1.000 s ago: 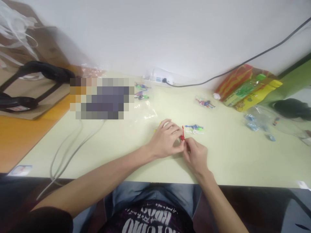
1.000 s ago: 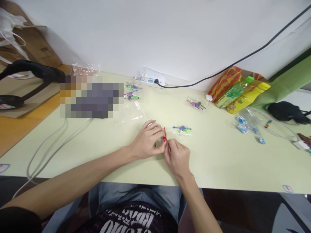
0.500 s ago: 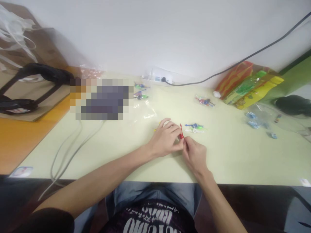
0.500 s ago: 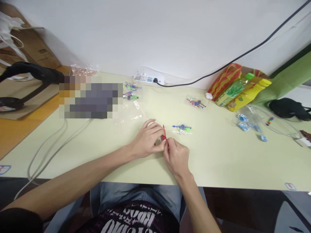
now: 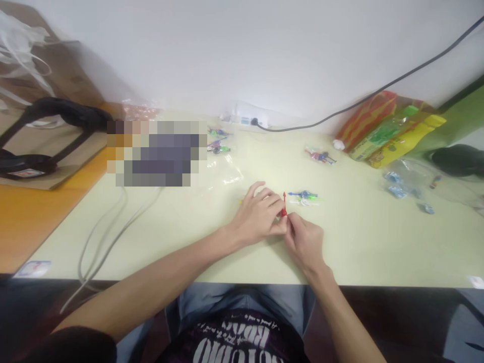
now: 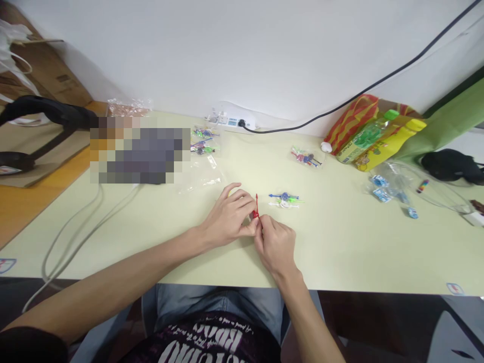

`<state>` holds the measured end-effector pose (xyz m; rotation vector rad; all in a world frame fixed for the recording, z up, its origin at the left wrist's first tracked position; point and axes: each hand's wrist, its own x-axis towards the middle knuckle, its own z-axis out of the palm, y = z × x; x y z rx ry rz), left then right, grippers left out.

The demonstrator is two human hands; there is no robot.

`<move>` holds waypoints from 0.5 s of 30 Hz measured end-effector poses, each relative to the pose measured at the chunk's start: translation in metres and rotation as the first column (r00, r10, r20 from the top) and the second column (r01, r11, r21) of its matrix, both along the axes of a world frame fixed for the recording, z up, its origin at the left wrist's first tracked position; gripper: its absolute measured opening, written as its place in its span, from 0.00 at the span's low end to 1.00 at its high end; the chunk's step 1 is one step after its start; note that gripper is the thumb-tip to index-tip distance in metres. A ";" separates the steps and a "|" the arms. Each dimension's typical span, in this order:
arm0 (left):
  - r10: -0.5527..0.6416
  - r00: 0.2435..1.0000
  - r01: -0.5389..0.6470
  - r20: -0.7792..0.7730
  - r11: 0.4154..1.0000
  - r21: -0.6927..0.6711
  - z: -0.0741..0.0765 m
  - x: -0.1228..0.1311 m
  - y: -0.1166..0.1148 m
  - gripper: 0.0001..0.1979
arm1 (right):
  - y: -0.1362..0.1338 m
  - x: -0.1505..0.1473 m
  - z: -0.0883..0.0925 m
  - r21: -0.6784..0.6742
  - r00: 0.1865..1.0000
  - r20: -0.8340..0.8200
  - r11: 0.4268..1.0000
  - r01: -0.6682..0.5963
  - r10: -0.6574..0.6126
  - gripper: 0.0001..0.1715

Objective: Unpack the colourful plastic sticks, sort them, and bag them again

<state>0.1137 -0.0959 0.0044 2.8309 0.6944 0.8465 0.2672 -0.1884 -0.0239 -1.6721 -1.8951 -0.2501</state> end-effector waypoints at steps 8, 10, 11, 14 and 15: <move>0.033 0.998 -0.036 0.046 0.998 0.053 -0.001 -0.007 0.003 0.06 | -0.003 0.014 0.002 0.025 0.974 -0.159 0.985 0.170 -0.164 0.18; 0.037 0.997 -0.041 0.066 0.998 0.056 -0.001 -0.011 0.007 0.06 | -0.004 0.019 0.003 0.014 0.957 -0.201 0.976 0.217 -0.210 0.18; 0.038 0.996 -0.042 0.076 0.997 0.057 -0.001 -0.012 0.009 0.06 | -0.004 0.021 0.003 -0.002 0.960 -0.198 0.980 0.200 -0.197 0.18; 0.043 0.995 -0.049 0.093 0.996 0.072 -0.001 -0.014 0.014 0.07 | -0.002 0.019 0.002 -0.073 0.983 -0.149 0.993 0.097 -0.107 0.17; 0.044 0.995 -0.051 0.093 0.996 0.077 -0.001 -0.013 0.015 0.08 | -0.001 0.017 0.002 -0.098 0.987 -0.131 0.992 0.079 -0.091 0.16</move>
